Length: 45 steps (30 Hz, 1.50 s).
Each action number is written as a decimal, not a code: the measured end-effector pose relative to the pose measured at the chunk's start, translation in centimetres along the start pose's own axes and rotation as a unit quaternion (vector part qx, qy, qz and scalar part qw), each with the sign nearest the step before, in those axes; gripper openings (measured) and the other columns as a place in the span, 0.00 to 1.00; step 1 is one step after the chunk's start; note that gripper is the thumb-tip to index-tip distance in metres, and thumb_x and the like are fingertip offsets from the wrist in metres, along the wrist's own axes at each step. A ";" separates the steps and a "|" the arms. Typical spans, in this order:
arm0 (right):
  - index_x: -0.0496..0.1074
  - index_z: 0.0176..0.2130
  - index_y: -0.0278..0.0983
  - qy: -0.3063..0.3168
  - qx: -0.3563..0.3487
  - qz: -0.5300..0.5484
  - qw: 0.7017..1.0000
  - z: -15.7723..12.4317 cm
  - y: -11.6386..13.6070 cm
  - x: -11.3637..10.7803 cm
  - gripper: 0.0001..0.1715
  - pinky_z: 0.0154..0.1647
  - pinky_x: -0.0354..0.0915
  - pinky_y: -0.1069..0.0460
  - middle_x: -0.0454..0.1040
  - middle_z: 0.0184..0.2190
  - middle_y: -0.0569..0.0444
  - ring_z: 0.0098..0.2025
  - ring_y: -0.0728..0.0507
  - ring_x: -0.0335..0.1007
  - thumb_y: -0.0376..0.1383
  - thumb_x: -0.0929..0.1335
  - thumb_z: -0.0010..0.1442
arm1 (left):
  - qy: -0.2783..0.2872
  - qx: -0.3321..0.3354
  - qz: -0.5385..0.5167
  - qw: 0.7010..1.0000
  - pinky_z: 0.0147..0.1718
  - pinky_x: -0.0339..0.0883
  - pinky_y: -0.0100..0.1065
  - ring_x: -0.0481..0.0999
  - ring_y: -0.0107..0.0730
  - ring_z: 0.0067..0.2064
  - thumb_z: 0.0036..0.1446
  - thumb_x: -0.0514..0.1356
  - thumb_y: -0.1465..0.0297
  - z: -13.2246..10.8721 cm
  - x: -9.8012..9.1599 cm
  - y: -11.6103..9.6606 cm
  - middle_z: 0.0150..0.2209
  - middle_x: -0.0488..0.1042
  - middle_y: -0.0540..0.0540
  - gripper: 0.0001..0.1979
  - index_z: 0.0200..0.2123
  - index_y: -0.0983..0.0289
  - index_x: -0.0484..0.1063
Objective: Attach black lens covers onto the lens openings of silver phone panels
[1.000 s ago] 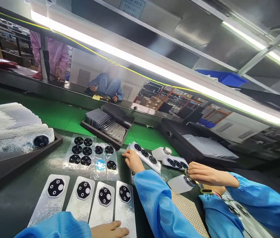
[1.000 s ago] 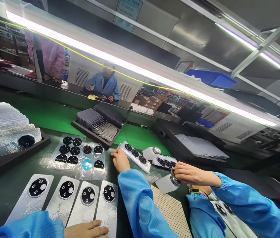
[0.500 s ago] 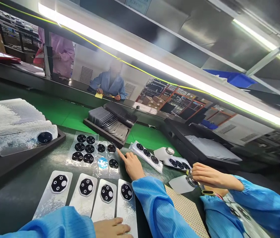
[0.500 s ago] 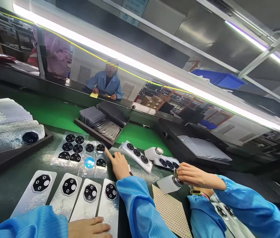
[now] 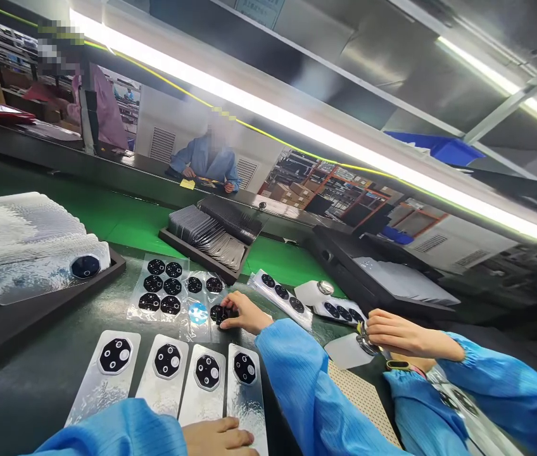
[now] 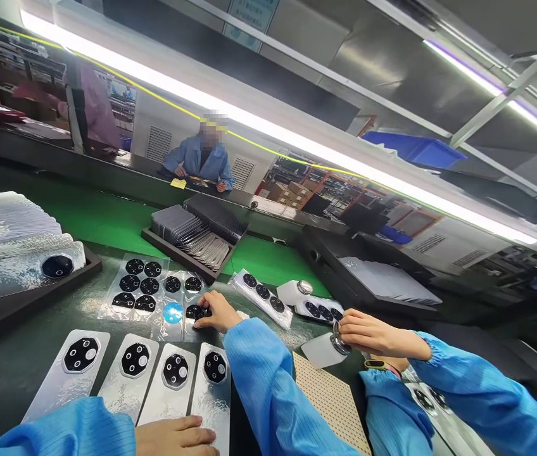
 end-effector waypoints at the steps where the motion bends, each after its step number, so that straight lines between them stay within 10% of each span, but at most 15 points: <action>1: 0.75 0.32 0.45 0.007 0.001 0.001 1.000 0.1 0.0 0.3 0.10 0.41 0.65 0.43 0.73 0.38 0.49 0.42 0.38 0.67 0.40 0.75 0.46 | -0.003 0.000 -0.001 1.000 0.55 0.63 0.33 0.72 0.30 0.53 0.67 0.55 0.67 0.0 0.1 0.0 0.48 0.76 0.50 0.05 0.43 0.59 0.69; 30: 0.70 0.50 0.42 0.189 0.002 0.031 0.981 -0.6 5.5 -1.2 0.28 0.46 0.68 0.47 0.63 0.42 0.54 0.42 0.45 0.68 0.28 0.74 0.50 | -0.010 0.014 0.000 1.000 0.53 0.62 0.35 0.71 0.32 0.53 0.67 0.56 0.66 0.3 -1.2 0.1 0.49 0.74 0.48 0.05 0.40 0.61 0.69; 45: 0.66 0.41 0.39 0.210 -0.013 0.017 0.977 0.3 6.0 -0.7 0.28 0.43 0.66 0.49 0.64 0.40 0.56 0.40 0.45 0.65 0.27 0.78 0.43 | -0.012 -0.005 -0.006 1.000 0.55 0.61 0.33 0.71 0.29 0.53 0.68 0.54 0.67 0.0 0.1 -0.1 0.49 0.75 0.48 0.05 0.43 0.59 0.69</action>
Point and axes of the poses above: each hand's wrist, its own z-axis towards the middle knuckle, its own x-axis out of the palm, y = z × x, the point moved 1 cm from there along z, towards the middle knuckle
